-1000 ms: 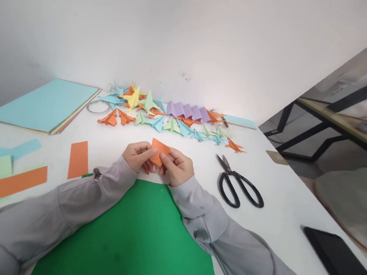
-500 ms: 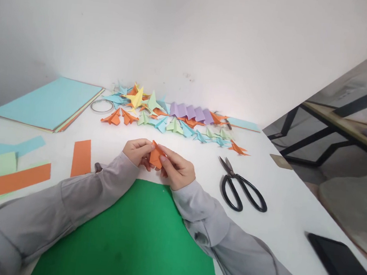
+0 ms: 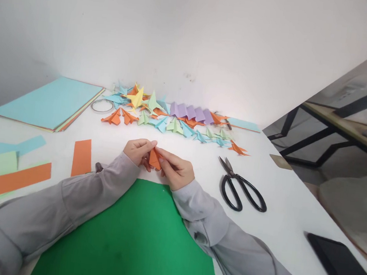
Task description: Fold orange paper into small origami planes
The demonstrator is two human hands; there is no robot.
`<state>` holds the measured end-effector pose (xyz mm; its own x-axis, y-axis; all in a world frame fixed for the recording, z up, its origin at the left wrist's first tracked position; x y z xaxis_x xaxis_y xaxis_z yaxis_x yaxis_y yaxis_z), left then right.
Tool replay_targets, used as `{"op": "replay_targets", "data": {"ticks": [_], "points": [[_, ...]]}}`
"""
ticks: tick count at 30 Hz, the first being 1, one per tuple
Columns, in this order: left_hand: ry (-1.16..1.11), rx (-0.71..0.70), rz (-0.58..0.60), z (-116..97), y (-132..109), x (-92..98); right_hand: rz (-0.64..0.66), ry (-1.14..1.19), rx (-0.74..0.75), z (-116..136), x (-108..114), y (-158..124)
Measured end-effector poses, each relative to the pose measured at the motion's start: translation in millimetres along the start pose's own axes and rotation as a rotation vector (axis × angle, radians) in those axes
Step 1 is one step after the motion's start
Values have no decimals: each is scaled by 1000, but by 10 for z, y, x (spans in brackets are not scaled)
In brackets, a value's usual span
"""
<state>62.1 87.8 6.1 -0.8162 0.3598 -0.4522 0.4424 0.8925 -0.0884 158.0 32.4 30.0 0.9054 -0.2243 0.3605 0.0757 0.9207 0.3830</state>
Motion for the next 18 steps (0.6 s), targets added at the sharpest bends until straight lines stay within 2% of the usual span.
{"op": "replay_targets", "data": {"ticks": [4,8,10,13,18], "points": [[13,-8,-8,-24,-13,-7,36,63,-33,23,2,2],[40,-27,-26,-47,-32,-17,7,202,-221,-99,27,17],[76,-47,-24,-55,-41,-31,38,258,-297,-162,-23,23],[147,-105,-16,-85,-52,-46,74,293,-331,-197,-85,31],[227,-179,-40,-140,-52,-21,33,311,-354,-214,-73,25]]}}
Point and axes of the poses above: each hand's wrist, its own y-axis towards the middle knuckle, its own x-axis out of the back of the hand, z = x × y, the point moved 9 cm from there along y, towards the middle knuckle, and after that the axes turned 11 degrees about -y, right-handed, at the moved point
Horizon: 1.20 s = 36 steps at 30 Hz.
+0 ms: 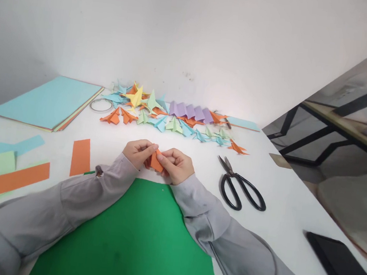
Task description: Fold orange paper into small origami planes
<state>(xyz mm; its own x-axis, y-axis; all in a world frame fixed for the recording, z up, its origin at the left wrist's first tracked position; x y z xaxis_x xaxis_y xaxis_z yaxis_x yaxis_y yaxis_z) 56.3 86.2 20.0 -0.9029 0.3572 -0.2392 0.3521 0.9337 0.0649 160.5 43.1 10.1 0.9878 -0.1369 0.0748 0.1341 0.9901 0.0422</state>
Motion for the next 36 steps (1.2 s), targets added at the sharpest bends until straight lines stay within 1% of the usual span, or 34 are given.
{"op": "replay_targets", "data": {"ticks": [4,10,18,28,32,36], "points": [[-21,-11,-18,-12,14,24,-3,-2,-18,-13,5,4],[-102,39,-66,20,17,67,9,0,-42,-57,0,14],[-130,72,-63,82,44,99,12,-8,-29,-63,-4,14],[-178,97,-51,105,48,82,16,-4,-29,-96,-4,30],[-187,105,-37,120,60,78,40,23,-23,-122,-19,47],[-206,108,-49,111,53,85,67,40,-29,-149,-27,69]]}}
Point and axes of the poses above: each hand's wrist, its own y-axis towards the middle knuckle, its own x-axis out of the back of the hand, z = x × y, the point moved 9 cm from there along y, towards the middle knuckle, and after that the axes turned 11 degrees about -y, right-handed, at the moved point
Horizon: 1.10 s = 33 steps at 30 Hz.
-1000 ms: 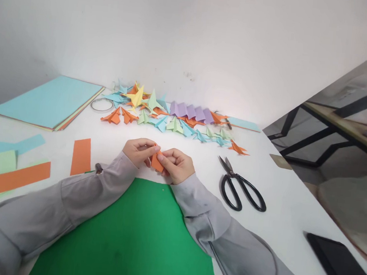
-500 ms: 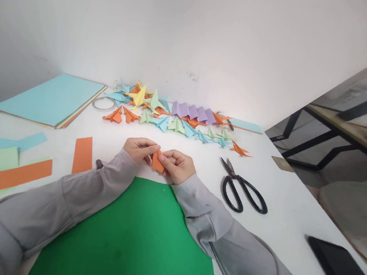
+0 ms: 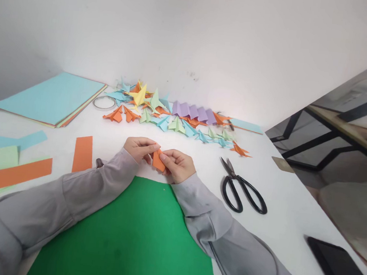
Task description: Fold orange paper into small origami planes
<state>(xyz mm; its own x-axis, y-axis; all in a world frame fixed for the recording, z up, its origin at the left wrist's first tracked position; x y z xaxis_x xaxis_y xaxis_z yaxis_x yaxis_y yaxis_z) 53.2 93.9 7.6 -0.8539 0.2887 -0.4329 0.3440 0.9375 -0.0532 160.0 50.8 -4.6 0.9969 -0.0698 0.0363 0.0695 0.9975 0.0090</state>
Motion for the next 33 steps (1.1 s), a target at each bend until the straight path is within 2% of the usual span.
{"op": "replay_targets", "data": {"ticks": [7,22,33], "points": [[79,-24,-14,-11,6,23,12,-14,-18,-14,2,10],[74,-23,-18,-2,24,34,16,-9,-18,-10,-9,-1],[180,-87,-48,-102,-55,-21,6,-50,-13,-5,11,7]]}}
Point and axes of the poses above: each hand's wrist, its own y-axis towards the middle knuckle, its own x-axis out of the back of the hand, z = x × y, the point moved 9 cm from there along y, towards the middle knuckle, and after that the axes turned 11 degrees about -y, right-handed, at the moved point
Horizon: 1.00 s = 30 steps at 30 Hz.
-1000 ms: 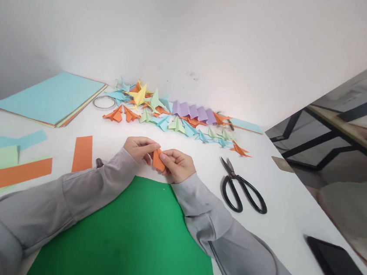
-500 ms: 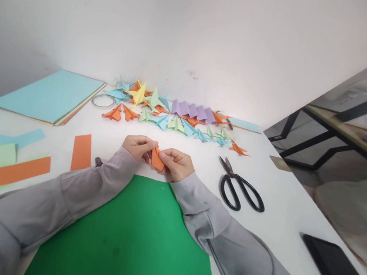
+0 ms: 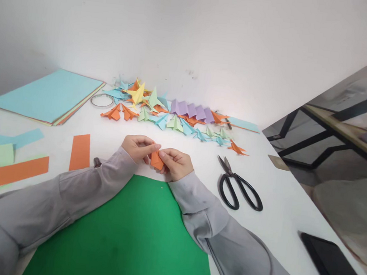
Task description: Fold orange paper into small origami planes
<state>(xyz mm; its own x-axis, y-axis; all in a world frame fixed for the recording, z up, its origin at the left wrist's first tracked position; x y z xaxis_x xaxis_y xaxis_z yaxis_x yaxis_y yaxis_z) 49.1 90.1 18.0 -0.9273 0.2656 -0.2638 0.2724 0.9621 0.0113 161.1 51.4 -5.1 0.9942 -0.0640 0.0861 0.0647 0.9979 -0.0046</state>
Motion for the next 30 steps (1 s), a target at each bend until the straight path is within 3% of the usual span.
{"op": "replay_targets", "data": {"ticks": [30], "points": [[41,-18,31,27,22,9,-85,-76,28,91,42,-62]]}}
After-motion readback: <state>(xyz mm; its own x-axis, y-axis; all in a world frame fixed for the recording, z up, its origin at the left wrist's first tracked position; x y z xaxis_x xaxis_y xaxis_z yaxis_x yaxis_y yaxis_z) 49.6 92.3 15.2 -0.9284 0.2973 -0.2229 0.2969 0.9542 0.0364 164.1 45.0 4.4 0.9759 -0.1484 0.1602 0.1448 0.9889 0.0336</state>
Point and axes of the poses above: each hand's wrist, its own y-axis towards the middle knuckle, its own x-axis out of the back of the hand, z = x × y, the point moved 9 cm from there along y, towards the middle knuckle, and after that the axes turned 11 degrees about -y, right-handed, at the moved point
